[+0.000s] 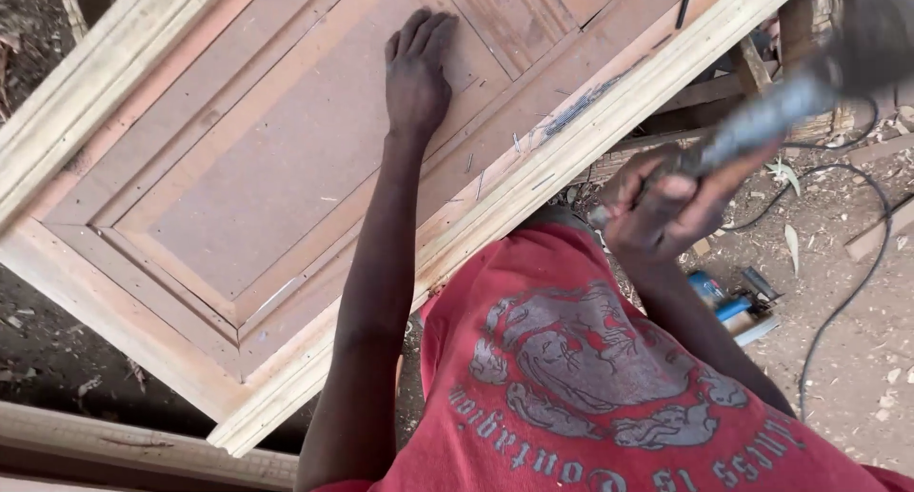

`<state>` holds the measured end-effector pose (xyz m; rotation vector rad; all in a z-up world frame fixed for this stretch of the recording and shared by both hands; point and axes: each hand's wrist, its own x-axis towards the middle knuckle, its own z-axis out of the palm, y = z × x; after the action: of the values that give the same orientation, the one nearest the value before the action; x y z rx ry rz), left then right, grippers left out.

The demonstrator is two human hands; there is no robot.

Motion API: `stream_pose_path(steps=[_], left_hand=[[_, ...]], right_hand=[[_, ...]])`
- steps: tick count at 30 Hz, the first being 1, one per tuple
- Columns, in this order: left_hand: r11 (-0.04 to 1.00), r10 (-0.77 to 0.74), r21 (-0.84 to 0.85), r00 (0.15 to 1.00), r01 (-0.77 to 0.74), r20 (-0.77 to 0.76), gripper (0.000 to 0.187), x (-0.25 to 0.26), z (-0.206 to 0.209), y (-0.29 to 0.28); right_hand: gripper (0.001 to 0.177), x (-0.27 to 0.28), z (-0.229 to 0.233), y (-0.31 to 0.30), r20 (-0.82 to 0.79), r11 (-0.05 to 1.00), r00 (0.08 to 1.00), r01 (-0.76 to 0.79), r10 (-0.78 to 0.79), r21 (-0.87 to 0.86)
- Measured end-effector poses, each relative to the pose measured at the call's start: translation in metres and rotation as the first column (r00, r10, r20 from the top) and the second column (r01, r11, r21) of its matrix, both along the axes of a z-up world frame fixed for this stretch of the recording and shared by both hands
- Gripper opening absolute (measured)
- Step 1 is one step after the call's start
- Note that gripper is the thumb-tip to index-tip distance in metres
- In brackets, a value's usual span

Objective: Hammering nails into a wooden door frame to secure trim pieces.

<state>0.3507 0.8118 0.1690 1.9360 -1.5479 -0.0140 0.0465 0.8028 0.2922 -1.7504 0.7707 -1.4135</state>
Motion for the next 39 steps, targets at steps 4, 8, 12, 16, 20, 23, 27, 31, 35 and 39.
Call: stream_pose_path(steps=[4,8,12,16,20,23,27,31,35,39], left_hand=[[0.998,0.036,0.048,0.998,-0.038,0.054,0.050,-0.001,0.002,-0.005],[1.000,-0.022,0.014,0.995,0.020,0.099,0.056,-0.005,-0.012,-0.007],[0.999,-0.001,-0.032,0.995,0.004,0.101,0.051,0.000,0.003,-0.009],[0.998,0.005,-0.069,0.994,0.002,0.107,0.043,0.002,0.001,-0.009],[1.000,0.015,-0.024,0.994,-0.012,0.106,0.050,0.005,0.001,-0.011],[1.000,-0.006,0.002,0.995,0.006,0.102,0.042,-0.002,-0.001,-0.003],[0.999,0.009,-0.035,0.997,-0.007,0.071,0.045,0.003,0.007,-0.009],[0.999,0.019,-0.044,0.998,-0.016,0.059,0.049,0.004,0.004,-0.012],[0.999,0.024,-0.037,0.998,-0.022,0.054,0.046,0.003,0.003,-0.009],[0.999,-0.006,-0.038,0.999,0.007,0.047,0.043,0.001,0.008,-0.006]], right_hand=[[0.058,-0.005,-0.078,0.021,-0.496,0.954,0.824,-0.165,0.273,0.251],[0.054,0.010,-0.071,-0.005,-0.584,0.919,0.737,-0.128,0.340,0.373],[0.053,0.015,-0.024,-0.019,-0.289,0.937,0.931,-0.126,0.226,0.327],[0.045,-0.027,-0.025,-0.130,-0.112,0.871,0.944,-0.234,0.310,0.432],[0.067,-0.047,-0.220,0.008,0.017,0.723,0.891,-0.379,0.454,0.577],[0.058,0.022,-0.086,0.011,-0.729,0.917,0.575,-0.098,0.370,0.387],[0.052,0.036,-0.048,-0.003,-0.465,0.951,0.858,-0.077,0.216,0.300],[0.050,0.013,-0.034,-0.001,0.032,0.999,0.999,-0.035,0.035,-0.010],[0.029,-0.002,-0.141,0.021,0.282,0.988,0.958,-0.081,0.042,0.130],[0.052,0.027,-0.092,0.010,-0.622,0.937,0.714,-0.148,0.322,0.315]])
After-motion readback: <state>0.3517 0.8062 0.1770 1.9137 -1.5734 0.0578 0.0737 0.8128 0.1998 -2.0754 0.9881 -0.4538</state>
